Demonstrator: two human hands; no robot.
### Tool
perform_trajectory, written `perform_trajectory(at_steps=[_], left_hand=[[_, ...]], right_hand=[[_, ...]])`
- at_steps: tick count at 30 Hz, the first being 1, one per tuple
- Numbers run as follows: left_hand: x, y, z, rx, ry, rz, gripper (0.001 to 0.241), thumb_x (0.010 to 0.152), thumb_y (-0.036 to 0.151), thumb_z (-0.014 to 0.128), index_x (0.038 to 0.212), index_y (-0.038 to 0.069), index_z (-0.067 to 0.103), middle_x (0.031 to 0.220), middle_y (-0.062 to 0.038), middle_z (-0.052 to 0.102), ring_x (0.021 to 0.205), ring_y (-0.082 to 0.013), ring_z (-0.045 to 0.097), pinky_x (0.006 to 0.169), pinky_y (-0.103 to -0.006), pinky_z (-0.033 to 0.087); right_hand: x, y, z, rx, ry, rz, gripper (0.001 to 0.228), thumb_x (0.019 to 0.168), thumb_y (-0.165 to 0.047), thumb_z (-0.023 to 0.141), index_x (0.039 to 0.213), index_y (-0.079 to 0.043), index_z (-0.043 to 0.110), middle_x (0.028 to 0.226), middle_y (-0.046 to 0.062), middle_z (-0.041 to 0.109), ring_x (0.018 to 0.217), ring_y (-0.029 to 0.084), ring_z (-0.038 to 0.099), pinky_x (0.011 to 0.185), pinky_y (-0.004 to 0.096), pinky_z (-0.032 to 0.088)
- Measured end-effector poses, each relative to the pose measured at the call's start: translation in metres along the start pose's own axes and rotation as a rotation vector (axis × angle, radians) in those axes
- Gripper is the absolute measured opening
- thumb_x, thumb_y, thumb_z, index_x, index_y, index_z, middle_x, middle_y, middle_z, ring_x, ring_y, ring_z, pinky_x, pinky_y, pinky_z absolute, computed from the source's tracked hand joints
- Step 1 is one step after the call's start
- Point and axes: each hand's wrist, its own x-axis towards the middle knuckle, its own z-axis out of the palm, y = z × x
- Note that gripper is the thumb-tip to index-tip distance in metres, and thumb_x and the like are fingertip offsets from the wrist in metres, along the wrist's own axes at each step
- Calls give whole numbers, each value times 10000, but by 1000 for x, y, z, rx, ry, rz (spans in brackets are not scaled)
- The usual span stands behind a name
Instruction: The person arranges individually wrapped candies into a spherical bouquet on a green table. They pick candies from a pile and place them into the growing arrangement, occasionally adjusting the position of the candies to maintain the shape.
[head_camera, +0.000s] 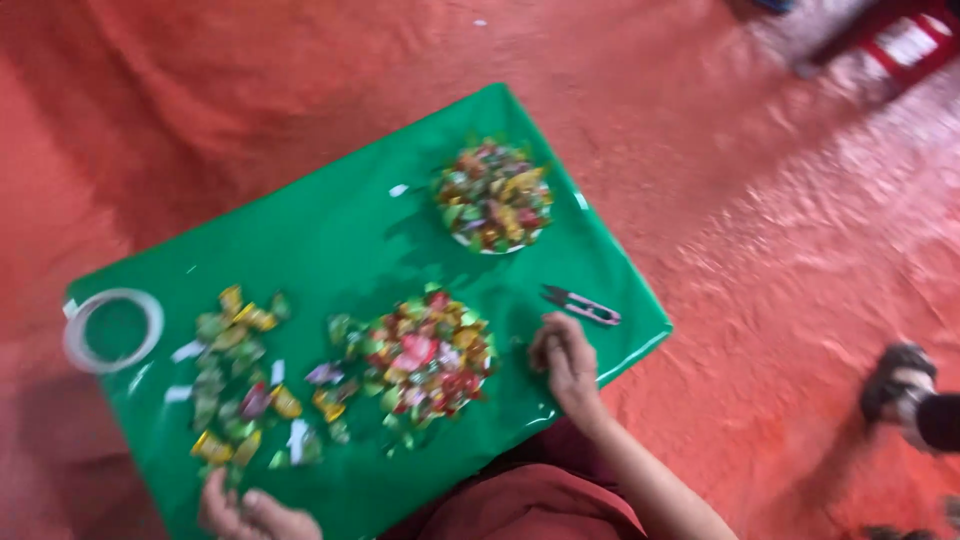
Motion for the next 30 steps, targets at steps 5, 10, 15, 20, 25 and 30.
perform_trajectory(at_steps=[5,10,15,20,25,30], left_hand=[[10,21,-15,25,-22,-43,419,1179,181,389,1414,-144,513,1362,-366,496,1252,-510,489,1077,-575,397],[11,22,-17,63,0,-18,466,1178,277,365,1414,-102,498,1375,-324,498,1260,-481,510,1048,-558,425],[9,26,-15,31,2,202,373,1152,174,434,1400,-101,482,1384,-271,509,1332,-435,494,1158,-563,450],[-20,60,-16,-192,-152,25,300,1071,109,514,1329,-44,532,1269,-216,623,1199,-344,617,1019,-434,546],[-31,93,-11,-415,-376,-308,333,1065,116,470,1372,-2,527,1298,-164,679,1257,-292,653,1036,-395,562],[-30,105,-5,-519,-528,-495,503,1085,284,431,1517,30,387,1501,-213,544,1387,-366,571,1087,-461,565]], right_hand=[[-4,3,-2,2,38,91,208,1103,-120,415,1281,-74,514,851,81,621,581,151,615,519,232,509],[1,-2,-2,52,-18,58,203,1117,-129,417,1298,-72,488,917,101,618,660,189,659,553,247,529],[7,-23,1,-92,-79,46,213,1097,-6,373,1232,-78,522,982,87,617,792,195,707,605,260,581],[3,-7,-4,-52,-89,67,165,1080,-2,446,1186,-50,563,982,94,631,815,186,679,649,262,559],[12,-36,-1,-207,-148,102,120,1090,-157,504,1124,-95,601,974,51,645,791,147,627,767,272,521],[-1,-66,7,-551,-254,-438,234,1054,-229,461,1041,-82,642,1254,142,550,1280,439,535,1071,576,487]])
